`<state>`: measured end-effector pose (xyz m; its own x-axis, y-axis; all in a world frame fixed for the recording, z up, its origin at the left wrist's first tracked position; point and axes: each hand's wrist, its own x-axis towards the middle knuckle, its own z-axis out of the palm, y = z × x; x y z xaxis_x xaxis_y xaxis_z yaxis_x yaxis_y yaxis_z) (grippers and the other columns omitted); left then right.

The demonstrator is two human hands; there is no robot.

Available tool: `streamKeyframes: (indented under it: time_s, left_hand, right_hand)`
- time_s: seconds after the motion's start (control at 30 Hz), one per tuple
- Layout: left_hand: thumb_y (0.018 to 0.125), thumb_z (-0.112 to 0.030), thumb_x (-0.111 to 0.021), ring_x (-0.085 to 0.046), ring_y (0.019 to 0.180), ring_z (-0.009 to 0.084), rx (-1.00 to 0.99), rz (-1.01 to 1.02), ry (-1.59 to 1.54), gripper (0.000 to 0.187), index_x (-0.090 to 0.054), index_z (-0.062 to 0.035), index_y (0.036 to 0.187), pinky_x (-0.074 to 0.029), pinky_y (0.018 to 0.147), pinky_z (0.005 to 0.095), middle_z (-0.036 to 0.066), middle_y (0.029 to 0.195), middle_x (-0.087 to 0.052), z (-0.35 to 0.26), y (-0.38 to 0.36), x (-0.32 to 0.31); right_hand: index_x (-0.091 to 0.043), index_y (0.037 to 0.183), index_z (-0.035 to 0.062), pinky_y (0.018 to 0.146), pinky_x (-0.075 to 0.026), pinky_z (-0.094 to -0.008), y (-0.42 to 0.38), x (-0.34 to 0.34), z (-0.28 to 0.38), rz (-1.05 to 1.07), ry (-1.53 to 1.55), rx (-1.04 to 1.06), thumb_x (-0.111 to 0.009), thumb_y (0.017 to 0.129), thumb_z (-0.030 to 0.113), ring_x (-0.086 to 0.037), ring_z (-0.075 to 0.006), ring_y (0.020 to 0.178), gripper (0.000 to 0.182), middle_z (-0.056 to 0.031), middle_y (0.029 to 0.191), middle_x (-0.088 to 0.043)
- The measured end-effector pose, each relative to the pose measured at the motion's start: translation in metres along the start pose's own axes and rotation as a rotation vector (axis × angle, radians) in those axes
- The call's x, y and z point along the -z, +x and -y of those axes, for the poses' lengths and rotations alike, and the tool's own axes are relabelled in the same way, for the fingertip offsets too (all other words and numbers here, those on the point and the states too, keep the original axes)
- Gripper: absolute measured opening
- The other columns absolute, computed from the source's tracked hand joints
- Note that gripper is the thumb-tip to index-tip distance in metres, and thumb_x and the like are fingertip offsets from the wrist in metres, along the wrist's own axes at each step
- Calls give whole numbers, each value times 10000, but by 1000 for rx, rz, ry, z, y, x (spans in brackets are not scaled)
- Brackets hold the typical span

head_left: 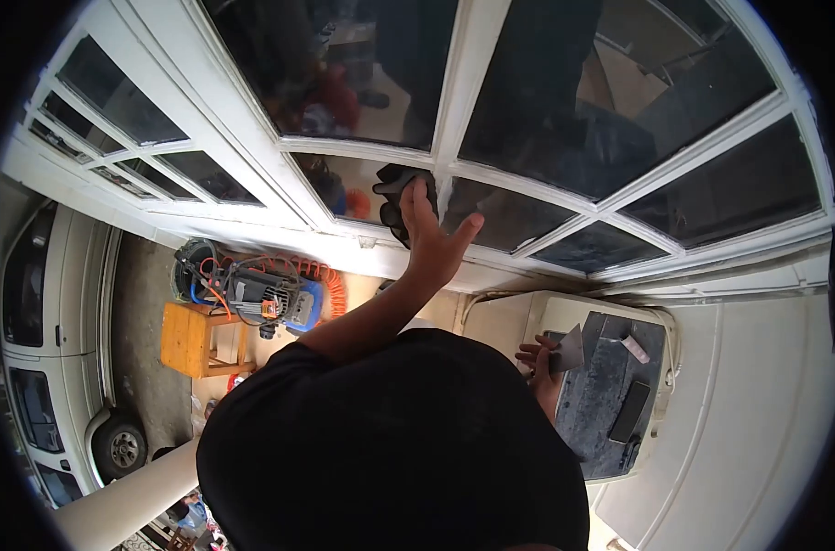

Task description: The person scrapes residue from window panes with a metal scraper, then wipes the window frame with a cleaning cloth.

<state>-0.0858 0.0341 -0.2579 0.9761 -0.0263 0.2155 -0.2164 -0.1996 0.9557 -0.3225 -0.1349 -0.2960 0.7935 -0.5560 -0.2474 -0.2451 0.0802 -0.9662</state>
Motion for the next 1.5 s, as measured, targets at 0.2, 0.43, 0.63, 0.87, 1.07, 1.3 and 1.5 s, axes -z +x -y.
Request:
streamKeyframes:
  time_s: [0.2, 0.43, 0.63, 0.87, 1.07, 1.3, 1.5]
  left_hand:
    - [762, -396, -787, -245, 1337, 408, -139, -38, 195, 1030, -172, 53, 1455, -246, 1108, 487, 268, 1457, -172, 17, 5, 9]
    - [744, -337, -807, -338, 1274, 369, -271, -52, 254, 936, -258, 47, 1397, -286, 1080, 444, 237, 1360, -308, 27, 23, 33]
    - [782, -243, -786, -361, 1250, 317, -294, -155, 68, 839, -271, 54, 1373, -306, 1069, 408, 207, 1319, -325, 51, 44, 63]
    - [843, -236, -752, -373, 1250, 262, -105, -199, -296, 844, -218, 91, 1409, -331, 1062, 361, 192, 1325, -317, 68, 72, 121]
    - [877, -312, -708, -358, 1288, 277, -52, -44, -321, 903, -156, 97, 1463, -305, 1089, 339, 206, 1370, -317, 67, 68, 161]
    - [849, -429, -704, -269, 1361, 356, 19, 89, -229, 1004, -123, 99, 1474, -251, 1126, 405, 258, 1437, -256, 71, 58, 165]
    - [816, -517, -702, -246, 1390, 369, 88, 150, -153, 1070, -123, 90, 1481, -254, 1127, 436, 257, 1478, -222, 51, 59, 182]
  right_hand:
    - [-516, 1223, 24, 790, -507, -330, 0, 40, -28, 54, 45, 43, -381, 1054, 251, -648, -210, 860, 312, -144, 988, -663]
    - [-517, 1233, 32, 806, -470, -321, -4, 50, -54, 303, -12, 0, -403, 1051, 280, -631, -194, 900, 329, -127, 1023, -648]
    - [-528, 1215, 1, 815, -507, -337, 6, 29, -46, 354, -19, 123, -444, 1025, 134, -612, -197, 931, 248, -130, 1042, -629]
    - [-516, 1254, 54, 819, -441, -322, -13, -3, -45, 302, -114, 134, -395, 1047, 335, -609, -170, 932, 369, -105, 1071, -644]
    - [-530, 1247, 49, 831, -435, -327, -53, -81, -27, 314, -166, -18, -391, 1040, 402, -614, -175, 894, 432, -109, 1033, -654]
    - [-516, 1248, 28, 837, -464, -340, -97, -151, -26, 258, -239, 9, -397, 1037, 401, -628, -187, 899, 444, -135, 1057, -653]
    - [-476, 1290, 38, 838, -472, -337, -141, -137, -55, 184, -253, -129, -408, 1027, 426, -651, -202, 946, 474, -150, 1091, -653]
